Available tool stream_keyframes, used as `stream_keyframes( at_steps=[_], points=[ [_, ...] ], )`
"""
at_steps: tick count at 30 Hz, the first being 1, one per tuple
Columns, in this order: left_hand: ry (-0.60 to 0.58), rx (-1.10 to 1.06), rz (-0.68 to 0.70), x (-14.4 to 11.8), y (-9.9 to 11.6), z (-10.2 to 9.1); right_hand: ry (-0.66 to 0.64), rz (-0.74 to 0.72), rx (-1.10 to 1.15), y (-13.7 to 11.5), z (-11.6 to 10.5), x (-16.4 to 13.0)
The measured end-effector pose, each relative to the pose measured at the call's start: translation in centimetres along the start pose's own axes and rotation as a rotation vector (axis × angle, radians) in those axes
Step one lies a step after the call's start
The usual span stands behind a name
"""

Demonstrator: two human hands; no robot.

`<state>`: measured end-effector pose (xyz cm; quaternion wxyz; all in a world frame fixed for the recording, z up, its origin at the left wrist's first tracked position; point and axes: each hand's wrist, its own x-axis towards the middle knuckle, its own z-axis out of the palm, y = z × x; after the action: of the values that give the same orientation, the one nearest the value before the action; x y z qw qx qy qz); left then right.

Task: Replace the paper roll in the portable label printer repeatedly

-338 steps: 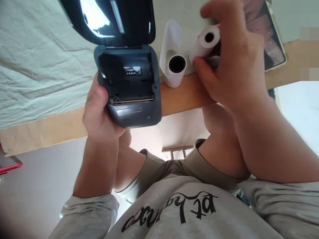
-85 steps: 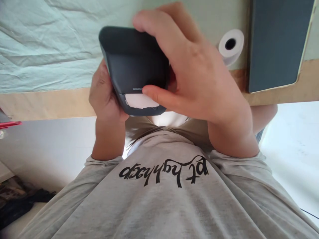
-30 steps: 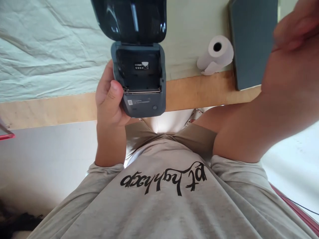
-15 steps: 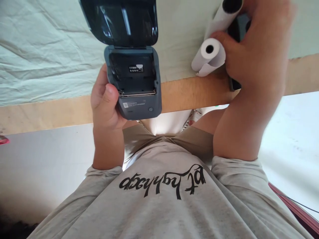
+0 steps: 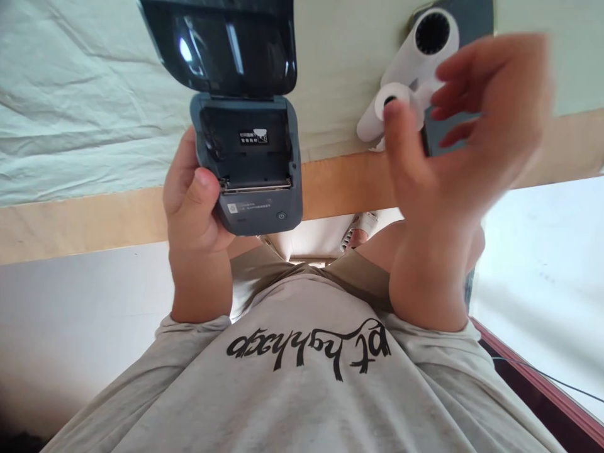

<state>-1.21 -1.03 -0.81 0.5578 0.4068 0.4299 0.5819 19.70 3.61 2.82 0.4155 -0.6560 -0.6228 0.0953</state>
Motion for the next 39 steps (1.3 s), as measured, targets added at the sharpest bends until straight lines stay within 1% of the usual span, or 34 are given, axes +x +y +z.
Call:
stream_keyframes(
  at_steps=[2, 5, 8, 10, 13, 15, 17, 18, 20, 23, 26, 31, 33, 34, 36, 38, 39],
  points=[
    [-0.002, -0.013, -0.012, 0.1, 0.0, 0.0, -0.050, -0.085, -0.081, -0.2, 0.2, -0.6],
    [-0.024, -0.037, -0.007, 0.1, 0.0, -0.1, -0.081, -0.123, -0.146, 0.3, 0.7, -0.8],
    [-0.059, -0.047, -0.012, 0.2, 0.2, -0.1, -0.067, -0.157, -0.211, 1.1, 1.4, -0.5],
    [-0.084, -0.049, -0.017, 0.1, 0.3, -0.1, -0.042, -0.204, -0.223, 1.4, 1.8, -0.5],
    [-0.099, -0.047, -0.011, 0.0, 0.6, 0.0, 0.011, -0.317, -0.221, 1.3, 1.8, -0.8],
    [-0.100, -0.049, -0.012, 0.0, 0.6, 0.0, 0.045, -0.433, -0.192, 1.2, 1.5, -1.2],
    [-0.106, -0.066, -0.009, -0.1, 0.6, -0.1, 0.055, -0.535, -0.144, 1.1, 1.0, -1.8],
    [-0.114, -0.078, -0.002, -0.1, 0.5, 0.0, 0.039, -0.564, -0.124, 1.2, 0.8, -2.1],
    [-0.116, -0.096, 0.021, -0.1, 0.5, 0.1, -0.024, -0.543, -0.091, 1.3, 0.4, -2.9],
    [-0.111, -0.072, 0.059, -0.2, 0.5, 0.5, -0.151, -0.431, -0.027, 1.4, 0.2, -4.0],
    [-0.155, -0.013, 0.111, -0.3, 0.4, 0.7, -0.222, -0.378, 0.000, 1.5, 0.5, -4.7],
    [-0.147, 0.039, 0.137, 0.1, -0.2, 0.3, -0.216, -0.364, -0.026, 1.8, 1.4, -4.4],
    [-0.156, 0.025, 0.145, 0.8, -0.6, -0.2, -0.230, -0.376, -0.022, 2.1, 1.6, -4.3],
    [-0.182, 0.013, 0.142, 1.1, -0.8, -0.5, -0.236, -0.384, -0.024, 2.2, 1.6, -4.3],
    [-0.213, 0.002, 0.137, 1.6, -1.2, -0.9, -0.238, -0.367, 0.049, 2.2, 1.4, -4.2],
    [-0.220, -0.018, 0.139, 1.7, -1.3, -1.0, -0.208, -0.328, 0.178, 1.6, 0.8, -4.1],
    [-0.212, -0.034, 0.135, 1.6, -1.2, -0.9, -0.181, -0.271, 0.245, 1.0, 0.4, -3.9]
  ],
)
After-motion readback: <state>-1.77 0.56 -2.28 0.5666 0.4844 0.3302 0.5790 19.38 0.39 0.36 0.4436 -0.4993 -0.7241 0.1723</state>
